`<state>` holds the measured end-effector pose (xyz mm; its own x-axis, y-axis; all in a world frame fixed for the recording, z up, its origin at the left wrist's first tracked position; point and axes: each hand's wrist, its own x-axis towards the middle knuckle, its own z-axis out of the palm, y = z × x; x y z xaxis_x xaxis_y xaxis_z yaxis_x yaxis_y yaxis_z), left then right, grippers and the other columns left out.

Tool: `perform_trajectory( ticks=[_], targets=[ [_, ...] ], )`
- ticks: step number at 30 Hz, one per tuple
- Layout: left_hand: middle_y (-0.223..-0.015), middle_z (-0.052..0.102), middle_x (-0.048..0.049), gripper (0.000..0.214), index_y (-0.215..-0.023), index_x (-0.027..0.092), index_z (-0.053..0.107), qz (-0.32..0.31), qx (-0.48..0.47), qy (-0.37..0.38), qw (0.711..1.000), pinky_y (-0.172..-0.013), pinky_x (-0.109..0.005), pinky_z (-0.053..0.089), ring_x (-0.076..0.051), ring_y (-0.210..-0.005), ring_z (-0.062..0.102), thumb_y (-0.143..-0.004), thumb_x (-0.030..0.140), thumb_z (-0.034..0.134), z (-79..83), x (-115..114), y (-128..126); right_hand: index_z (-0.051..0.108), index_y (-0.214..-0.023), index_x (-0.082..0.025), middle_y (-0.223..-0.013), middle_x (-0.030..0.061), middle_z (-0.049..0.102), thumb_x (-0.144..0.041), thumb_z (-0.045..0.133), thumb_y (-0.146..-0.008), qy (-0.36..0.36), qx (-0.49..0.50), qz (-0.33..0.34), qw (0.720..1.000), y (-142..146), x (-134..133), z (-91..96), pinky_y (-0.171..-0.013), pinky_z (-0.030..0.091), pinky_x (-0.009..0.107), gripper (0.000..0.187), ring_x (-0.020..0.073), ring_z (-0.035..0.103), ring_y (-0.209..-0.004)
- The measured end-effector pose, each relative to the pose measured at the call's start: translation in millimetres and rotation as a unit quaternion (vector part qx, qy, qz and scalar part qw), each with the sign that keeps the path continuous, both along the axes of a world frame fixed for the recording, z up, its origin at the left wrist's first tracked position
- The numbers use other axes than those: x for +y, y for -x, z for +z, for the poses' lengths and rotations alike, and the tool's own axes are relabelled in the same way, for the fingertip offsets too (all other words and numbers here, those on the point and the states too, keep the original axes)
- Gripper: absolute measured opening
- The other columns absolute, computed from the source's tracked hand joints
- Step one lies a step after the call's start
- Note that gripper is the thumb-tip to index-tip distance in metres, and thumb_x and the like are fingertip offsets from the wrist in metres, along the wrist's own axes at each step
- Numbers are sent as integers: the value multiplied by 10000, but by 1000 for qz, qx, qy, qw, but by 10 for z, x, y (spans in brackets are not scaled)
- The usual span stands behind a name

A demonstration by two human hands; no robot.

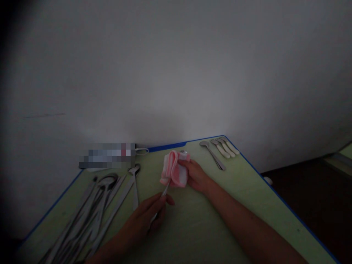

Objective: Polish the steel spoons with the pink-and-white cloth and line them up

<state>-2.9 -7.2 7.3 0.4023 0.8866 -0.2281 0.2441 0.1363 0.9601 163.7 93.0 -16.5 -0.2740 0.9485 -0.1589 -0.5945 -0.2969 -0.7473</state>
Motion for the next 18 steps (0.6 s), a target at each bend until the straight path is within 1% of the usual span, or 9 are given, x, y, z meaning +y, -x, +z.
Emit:
perform_trajectory(
  ticks=[4,9,11,15,18],
  targets=[
    [-516,376,83,354,-904,167,553,-1,-4,4,1000,-445,-191,290,-78,-436,329,-902,458,352,25,0,-17,631,-821,-142,-697,9,670,-265,695,-675,6,7,-3,1000,15,-11,24,-632,469,245,202,122,590,-604],
    [-515,373,80,353,-895,167,558,-8,0,2,1000,-448,-188,287,-79,-448,339,-904,452,350,18,10,-24,626,-850,-145,-756,27,684,-446,594,-760,50,40,-18,998,27,13,40,-730,475,274,315,139,614,-684],
    [-515,361,81,358,-898,168,556,-8,2,3,1000,-440,-188,277,-80,-449,336,-904,458,346,13,10,-23,627,-875,-155,-781,24,689,-480,550,-782,52,68,-28,996,21,32,28,-775,467,280,347,146,620,-731],
    [-510,351,83,359,-905,168,553,-20,7,4,1000,-438,-190,268,-80,-451,326,-904,462,347,27,0,-23,625,-918,-172,-823,17,693,-483,513,-805,48,90,-26,994,2,53,2,-806,458,287,350,152,623,-797],
    [-515,362,81,353,-903,166,558,-19,16,0,1000,-452,-190,278,-80,-459,337,-906,452,351,36,-5,-24,622,-927,-172,-817,16,692,-464,523,-803,45,87,-25,995,-1,51,6,-795,466,296,332,156,628,-774]
  ],
)
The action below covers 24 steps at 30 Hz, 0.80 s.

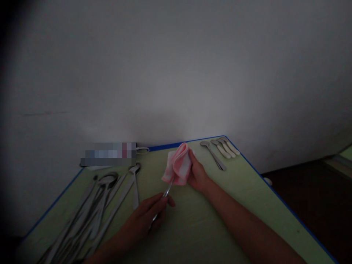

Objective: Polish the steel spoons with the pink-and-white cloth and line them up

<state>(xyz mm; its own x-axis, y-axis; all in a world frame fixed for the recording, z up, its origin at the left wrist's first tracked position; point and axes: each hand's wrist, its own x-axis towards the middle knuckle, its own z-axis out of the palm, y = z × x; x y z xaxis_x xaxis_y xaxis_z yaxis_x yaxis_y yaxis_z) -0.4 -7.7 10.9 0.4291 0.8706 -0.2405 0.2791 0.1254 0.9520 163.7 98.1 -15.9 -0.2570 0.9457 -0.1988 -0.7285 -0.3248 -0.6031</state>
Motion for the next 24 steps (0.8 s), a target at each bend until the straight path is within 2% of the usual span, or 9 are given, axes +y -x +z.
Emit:
perform_trajectory(
  ticks=[8,12,18,21,24],
  targets=[
    [-527,370,75,370,-913,170,567,-2,13,4,1000,-466,-196,281,-87,-473,356,-899,470,351,-10,14,4,615,-813,-150,-723,20,685,-247,522,-791,22,-19,-13,999,13,-35,51,-720,481,265,136,138,620,-640],
    [-528,366,75,373,-907,170,567,-2,14,7,1000,-467,-198,279,-88,-473,359,-895,475,352,9,6,0,622,-834,-160,-753,21,688,-316,542,-788,18,-22,-4,1000,8,-48,72,-747,474,277,181,145,620,-674],
    [-535,364,75,374,-910,168,564,-4,9,20,1000,-459,-197,271,-86,-469,343,-886,479,358,32,-1,-1,621,-890,-170,-802,43,681,-543,496,-779,9,-12,-5,1000,12,-34,58,-765,464,315,409,186,620,-796],
    [-550,362,71,391,-914,161,565,-2,8,10,1000,-469,-198,284,-89,-484,353,-887,481,341,51,-1,-6,620,-846,-164,-766,31,675,-514,582,-737,13,-53,-50,997,34,-28,14,-732,463,290,368,159,606,-720],
    [-560,350,71,394,-908,161,569,-8,15,7,1000,-466,-198,282,-90,-488,357,-884,484,345,51,0,-10,618,-813,-166,-724,7,657,-465,652,-691,-31,-88,-63,994,51,-45,-11,-668,454,263,325,127,572,-640]
  ],
)
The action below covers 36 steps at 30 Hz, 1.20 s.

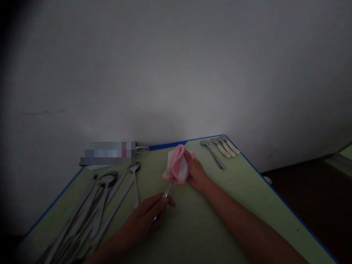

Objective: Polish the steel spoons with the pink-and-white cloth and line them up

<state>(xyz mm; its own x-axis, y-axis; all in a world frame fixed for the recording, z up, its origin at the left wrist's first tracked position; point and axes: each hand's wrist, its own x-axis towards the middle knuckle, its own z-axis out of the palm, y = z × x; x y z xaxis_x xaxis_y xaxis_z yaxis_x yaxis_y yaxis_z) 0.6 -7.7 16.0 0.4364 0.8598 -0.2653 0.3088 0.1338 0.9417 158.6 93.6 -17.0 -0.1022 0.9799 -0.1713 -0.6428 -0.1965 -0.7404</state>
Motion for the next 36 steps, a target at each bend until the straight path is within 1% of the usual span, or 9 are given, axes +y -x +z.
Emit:
perform_trajectory(
  ticks=[3,6,10,14,18,22,24,30,36],
  targets=[
    [-568,367,70,390,-916,169,571,-5,4,2,1000,-470,-197,285,-88,-486,355,-889,486,344,-24,-7,12,618,-788,-170,-659,-15,632,-451,677,-661,-37,-42,4,998,4,-27,2,-605,431,246,314,112,543,-581],
    [-575,389,65,385,-914,177,575,-5,-6,-15,1000,-506,-199,316,-92,-510,379,-902,474,330,-48,-22,30,623,-811,-176,-669,-10,644,-433,681,-660,-56,-73,19,996,-6,-42,12,-601,431,258,303,124,556,-582],
    [-584,405,60,373,-907,181,573,-4,-3,-26,1000,-524,-201,333,-95,-516,392,-914,451,316,-44,-37,32,633,-853,-184,-695,0,661,-391,690,-657,-66,-106,57,991,-35,-42,26,-583,436,261,291,140,581,-584],
    [-570,392,63,374,-897,176,565,-8,-1,-16,1000,-515,-199,326,-96,-510,384,-912,453,314,-16,-29,18,626,-842,-177,-714,5,667,-338,706,-644,-65,-104,80,989,-51,-39,31,-611,459,271,267,136,588,-578],
    [-560,391,68,371,-906,178,557,-12,4,-1,1000,-490,-198,305,-91,-482,361,-907,462,318,-17,-9,17,625,-881,-169,-690,5,664,-304,709,-626,-43,-82,65,994,-34,-40,32,-581,459,265,301,135,584,-562],
    [-549,378,72,368,-901,177,555,-10,15,2,1000,-479,-197,297,-89,-472,353,-900,465,326,-29,2,17,618,-865,-166,-659,-9,655,-259,713,-604,-23,-66,38,997,-19,-45,36,-551,448,249,293,123,568,-535],
    [-557,374,68,378,-903,178,561,-11,24,-1,1000,-482,-198,301,-94,-486,363,-898,470,319,-32,0,19,613,-876,-170,-663,-14,653,-277,719,-607,-31,-64,34,997,-19,-51,40,-554,448,244,308,116,564,-536],
    [-626,414,47,348,-914,181,564,-19,40,-57,997,-538,-201,341,-107,-556,405,-905,437,328,-41,-28,24,604,-918,-194,-710,-13,657,-350,727,-609,-59,-75,45,994,-27,-58,57,-567,450,251,368,123,566,-572],
    [-615,418,47,358,-911,183,566,-27,43,-62,997,-541,-206,343,-113,-558,410,-911,431,308,-35,-37,16,618,-834,-182,-656,-13,638,-377,719,-613,-56,-88,51,993,-27,-56,55,-553,430,249,312,118,540,-540]
  ],
)
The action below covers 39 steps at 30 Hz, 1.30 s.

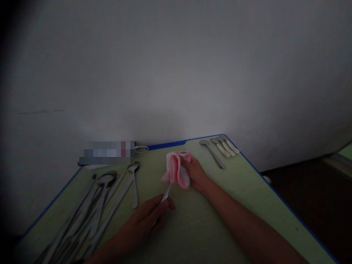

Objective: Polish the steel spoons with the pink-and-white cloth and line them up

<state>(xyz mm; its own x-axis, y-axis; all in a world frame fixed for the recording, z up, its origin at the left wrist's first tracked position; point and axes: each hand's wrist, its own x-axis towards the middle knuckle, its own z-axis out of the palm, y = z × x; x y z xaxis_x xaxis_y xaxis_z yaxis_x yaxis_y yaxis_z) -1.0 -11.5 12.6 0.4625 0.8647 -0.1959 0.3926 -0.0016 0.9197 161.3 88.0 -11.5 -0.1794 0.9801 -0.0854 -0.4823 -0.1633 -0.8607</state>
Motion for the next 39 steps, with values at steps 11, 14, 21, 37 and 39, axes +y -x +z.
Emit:
perform_trajectory(
  ticks=[11,14,21,37,39],
  targets=[
    [-589,411,58,346,-908,182,553,4,-8,21,1000,-529,-209,328,-107,-531,402,-919,425,307,2,6,-4,608,-797,-166,-624,-15,611,-361,670,-659,36,21,-1,999,10,16,-7,-545,437,249,247,123,538,-543],
    [-608,416,54,323,-911,178,553,1,-1,2,1000,-544,-208,337,-109,-559,416,-918,408,326,17,1,-6,606,-797,-165,-632,-17,610,-358,667,-664,33,29,6,999,6,11,-11,-555,441,246,243,119,536,-554],
    [-585,396,62,353,-905,174,544,-2,-4,21,1000,-500,-199,326,-99,-521,390,-922,432,303,-7,9,-14,604,-806,-166,-616,-27,603,-362,668,-656,37,29,11,999,16,5,9,-543,435,247,256,117,529,-533],
    [-591,410,62,359,-923,180,548,4,-12,31,999,-518,-200,329,-95,-526,401,-918,448,310,-33,11,-5,621,-823,-156,-641,4,651,-242,650,-647,37,-12,7,999,-9,-4,3,-553,459,241,198,124,570,-535],
    [-580,404,64,359,-924,179,545,2,-10,33,999,-514,-200,325,-94,-516,393,-919,448,306,-30,11,-3,618,-831,-155,-652,5,653,-250,669,-640,29,-8,15,999,-4,-9,6,-559,463,242,219,124,573,-544]
  ],
)
